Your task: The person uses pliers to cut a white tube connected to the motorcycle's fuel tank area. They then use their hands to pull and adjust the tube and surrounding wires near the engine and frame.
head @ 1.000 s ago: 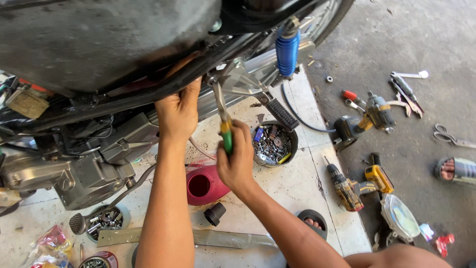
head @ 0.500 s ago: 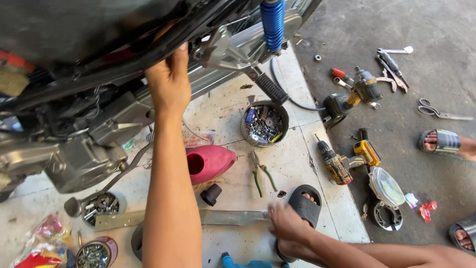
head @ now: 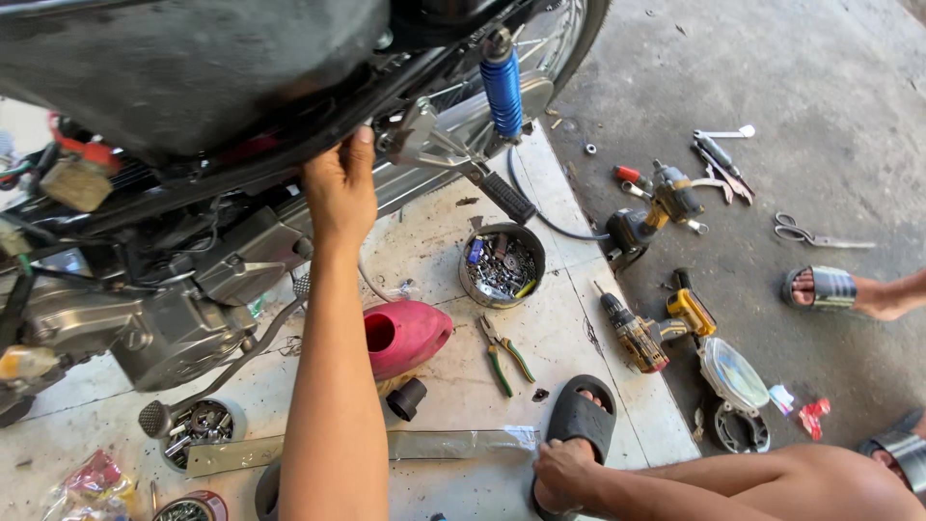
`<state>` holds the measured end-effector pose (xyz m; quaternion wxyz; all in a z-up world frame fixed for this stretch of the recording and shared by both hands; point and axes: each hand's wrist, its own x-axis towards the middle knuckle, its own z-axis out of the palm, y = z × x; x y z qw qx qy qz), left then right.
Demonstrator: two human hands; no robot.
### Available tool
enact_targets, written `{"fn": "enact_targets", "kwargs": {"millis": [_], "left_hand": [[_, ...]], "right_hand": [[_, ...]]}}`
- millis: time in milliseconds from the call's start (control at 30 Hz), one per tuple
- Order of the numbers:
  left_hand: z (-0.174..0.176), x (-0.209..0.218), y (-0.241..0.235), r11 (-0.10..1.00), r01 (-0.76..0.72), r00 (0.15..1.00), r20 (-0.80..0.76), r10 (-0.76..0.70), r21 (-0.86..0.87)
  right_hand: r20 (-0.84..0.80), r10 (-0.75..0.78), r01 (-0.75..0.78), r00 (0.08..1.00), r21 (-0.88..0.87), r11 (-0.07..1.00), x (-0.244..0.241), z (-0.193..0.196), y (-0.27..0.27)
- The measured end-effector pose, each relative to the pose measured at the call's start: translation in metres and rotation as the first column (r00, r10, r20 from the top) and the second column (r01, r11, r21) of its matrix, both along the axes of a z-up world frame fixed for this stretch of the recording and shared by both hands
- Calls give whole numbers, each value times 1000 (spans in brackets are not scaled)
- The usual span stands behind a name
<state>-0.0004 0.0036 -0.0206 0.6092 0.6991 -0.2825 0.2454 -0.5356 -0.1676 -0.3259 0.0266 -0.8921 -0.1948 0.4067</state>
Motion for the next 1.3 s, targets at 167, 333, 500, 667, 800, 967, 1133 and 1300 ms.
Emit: {"fn": "enact_targets", "kwargs": {"millis": [167,333,500,667,800,967,1133,1300], "left_hand": [[2,2,1,996,-88,996,32,89,-28],[12,-4,7,999,-10,992,-127,15,36],[2,-2,5,995,-55,991,-114,64,85],[6,-3,6,999,-6,994,-110,12,54],[1,7,13,997,4,993,-115,5,81],[3,3,15,997,77,994,-74,-75,24],[11,-3,5,998,-56,987,-153,54,-7],[15,-5,7,999,-48,991,-124,48,8]], "right_hand": [[10,-57,56,998,33,998,69,38,-4],[0,-128,128,992,78,989,182,51,43],[460,-158,85,874,177,981,257,45,125],[420,-230,148,878,218,965,248,51,130],[194,-293,65,936,724,686,252,115,116],[287,-520,90,805,807,584,314,245,84],[593,-194,-89,781,413,906,363,287,88],[703,-27,-164,711,203,965,378,253,113]]}}
